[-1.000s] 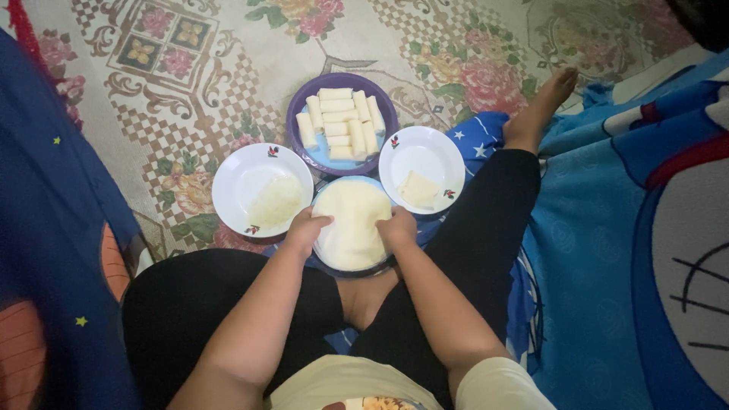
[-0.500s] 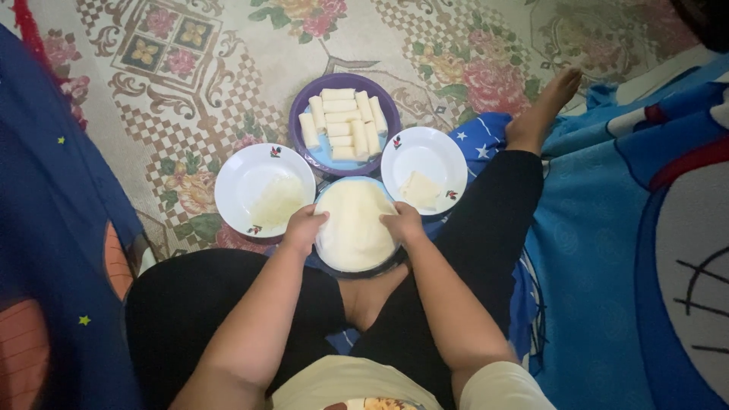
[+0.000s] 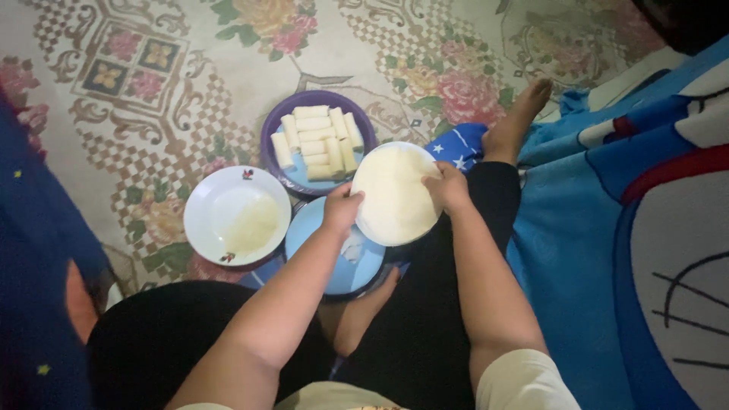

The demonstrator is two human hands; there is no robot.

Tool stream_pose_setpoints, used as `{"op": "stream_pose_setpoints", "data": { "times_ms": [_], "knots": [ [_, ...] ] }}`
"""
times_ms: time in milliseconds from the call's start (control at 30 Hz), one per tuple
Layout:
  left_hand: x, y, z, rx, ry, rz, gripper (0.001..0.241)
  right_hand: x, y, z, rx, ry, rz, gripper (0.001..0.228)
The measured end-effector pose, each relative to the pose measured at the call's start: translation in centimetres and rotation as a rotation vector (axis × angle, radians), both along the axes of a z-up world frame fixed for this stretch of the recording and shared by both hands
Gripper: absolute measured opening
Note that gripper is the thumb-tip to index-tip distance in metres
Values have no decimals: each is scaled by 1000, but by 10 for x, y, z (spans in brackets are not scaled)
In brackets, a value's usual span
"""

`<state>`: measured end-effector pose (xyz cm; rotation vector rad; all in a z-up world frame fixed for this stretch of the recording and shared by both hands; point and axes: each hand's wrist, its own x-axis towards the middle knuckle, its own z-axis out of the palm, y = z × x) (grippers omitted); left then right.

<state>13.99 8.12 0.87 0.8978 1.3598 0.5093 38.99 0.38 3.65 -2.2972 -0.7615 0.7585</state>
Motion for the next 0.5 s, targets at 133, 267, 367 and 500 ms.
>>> {"op": "stream_pose_setpoints", "data": {
  "times_ms": [133,267,367,500],
  "knots": [
    [27,21,-26,17,38,-49,43,27,13,-19,14,14,-43,43],
    [21,26,-13,81,304,-236,47,42,12,-87,-217,-90,128,76],
    [3,29,-5,69,278,-191,47,25,17,-75,-318,-98,163,87],
    [-38,21,-10,165,314,-220,42,26,19,-88,-323,-113,102,80]
  ]
}}
